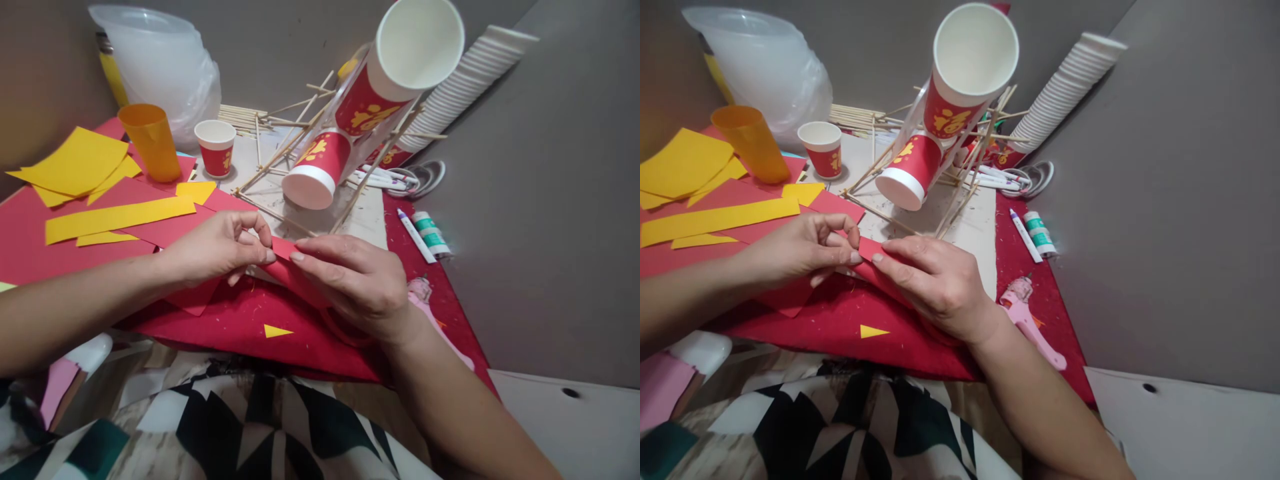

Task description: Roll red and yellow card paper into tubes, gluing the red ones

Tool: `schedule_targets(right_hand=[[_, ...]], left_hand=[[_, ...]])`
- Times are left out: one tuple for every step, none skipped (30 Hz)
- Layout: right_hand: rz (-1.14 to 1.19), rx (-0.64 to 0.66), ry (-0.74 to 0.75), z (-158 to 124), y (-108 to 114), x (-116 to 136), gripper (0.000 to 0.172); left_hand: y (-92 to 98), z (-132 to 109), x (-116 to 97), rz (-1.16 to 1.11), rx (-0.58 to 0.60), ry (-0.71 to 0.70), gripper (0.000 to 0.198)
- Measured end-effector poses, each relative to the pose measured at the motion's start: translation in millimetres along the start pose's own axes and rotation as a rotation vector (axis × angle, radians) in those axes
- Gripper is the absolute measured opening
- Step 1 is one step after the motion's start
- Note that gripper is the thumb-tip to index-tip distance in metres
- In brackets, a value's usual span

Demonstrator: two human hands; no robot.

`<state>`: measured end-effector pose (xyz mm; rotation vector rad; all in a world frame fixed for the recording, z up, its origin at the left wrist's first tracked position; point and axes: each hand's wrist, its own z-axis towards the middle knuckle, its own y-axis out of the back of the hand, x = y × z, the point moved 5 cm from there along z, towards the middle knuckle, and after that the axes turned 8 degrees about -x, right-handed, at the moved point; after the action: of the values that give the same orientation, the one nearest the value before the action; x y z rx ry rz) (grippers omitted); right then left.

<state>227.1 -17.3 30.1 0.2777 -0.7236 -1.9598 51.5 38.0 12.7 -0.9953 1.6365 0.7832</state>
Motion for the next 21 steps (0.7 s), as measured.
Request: schedule_targets(right_hand=[[-0.006, 0.001, 0.001, -0.2, -0.3, 0.0, 0.029], [-0.011, 0.007, 0.003, -0.4, -0.6, 0.0, 0.029], [-0.016, 0.015, 0.005, -0.6, -1.0, -0.2, 0.029], [-0.021, 0.025, 0.010, -1.0, -1.3, -0.4, 0.028], [-0.025, 0.035, 0.017, -1.3, -1.6, -0.5, 0.027], [-0.030, 0.045, 0.023, -1.7, -1.8, -0.7, 0.027], [-0.034, 0.055, 0.026, -2.2, -2.1, -1.0, 0.027], [-0.036, 0.064, 0.029, -2.8, -2.4, -1.3, 0.027], [-0.035, 0.072, 0.028, -3.4, -2.8, -1.6, 0.029], [-0.032, 0.077, 0.026, -4.0, -3.1, -1.9, 0.030], [-0.028, 0.080, 0.025, -4.5, -3.3, -2.1, 0.031], [-0.026, 0.082, 0.027, -4.9, -3.5, -2.1, 0.032], [-0.029, 0.084, 0.031, -5.1, -3.7, -2.1, 0.032], [-0.034, 0.084, 0.037, -5.1, -3.8, -1.9, 0.032], [-0.041, 0.085, 0.042, -5.1, -3.9, -1.8, 0.031], [-0.047, 0.092, 0.048, -4.9, -4.2, -1.6, 0.031], [-0.050, 0.102, 0.053, -4.7, -4.6, -1.4, 0.031], [-0.051, 0.109, 0.056, -4.5, -4.9, -1.3, 0.030], [-0.049, 0.112, 0.059, -4.3, -5.1, -1.1, 0.030], [-0.044, 0.112, 0.061, -4.0, -5.4, -1.0, 0.030], [-0.037, 0.113, 0.060, -3.9, -5.7, -0.9, 0.030]], left_hand=[[-0.2, -0.1, -0.3, -0.005, -0.009, -0.006, 0.020], [-0.4, 0.0, -0.2, -0.012, -0.014, -0.007, 0.019], [-0.7, 0.4, 0.3, -0.021, -0.013, -0.004, 0.018], [-0.8, 1.0, 0.9, -0.032, -0.013, 0.001, 0.016], [-0.7, 1.7, 1.7, -0.045, -0.012, 0.007, 0.015], [-0.5, 2.6, 2.5, -0.062, -0.010, 0.013, 0.014], [-0.2, 3.6, 3.2, -0.082, -0.007, 0.019, 0.013], [0.1, 4.6, 4.0, -0.104, -0.005, 0.025, 0.013], [0.6, 5.7, 4.7, -0.130, -0.004, 0.032, 0.013], [1.0, 6.7, 5.6, -0.154, -0.005, 0.042, 0.012], [1.4, 7.6, 6.5, -0.175, -0.008, 0.055, 0.012], [1.7, 8.3, 7.5, -0.192, -0.014, 0.069, 0.013], [1.9, 8.9, 8.4, -0.206, -0.020, 0.084, 0.013], [1.9, 9.3, 9.2, -0.215, -0.027, 0.100, 0.014], [1.9, 9.6, 9.8, -0.219, -0.033, 0.114, 0.014], [2.0, 9.7, 10.0, -0.220, -0.041, 0.124, 0.014], [2.0, 9.8, 9.9, -0.221, -0.047, 0.126, 0.014], [2.0, 9.8, 9.4, -0.222, -0.048, 0.125, 0.014], [1.8, 9.7, 8.8, -0.223, -0.045, 0.119, 0.013], [1.5, 9.6, 7.9, -0.225, -0.039, 0.110, 0.012], [1.1, 9.3, 7.2, -0.226, -0.030, 0.100, 0.010]])
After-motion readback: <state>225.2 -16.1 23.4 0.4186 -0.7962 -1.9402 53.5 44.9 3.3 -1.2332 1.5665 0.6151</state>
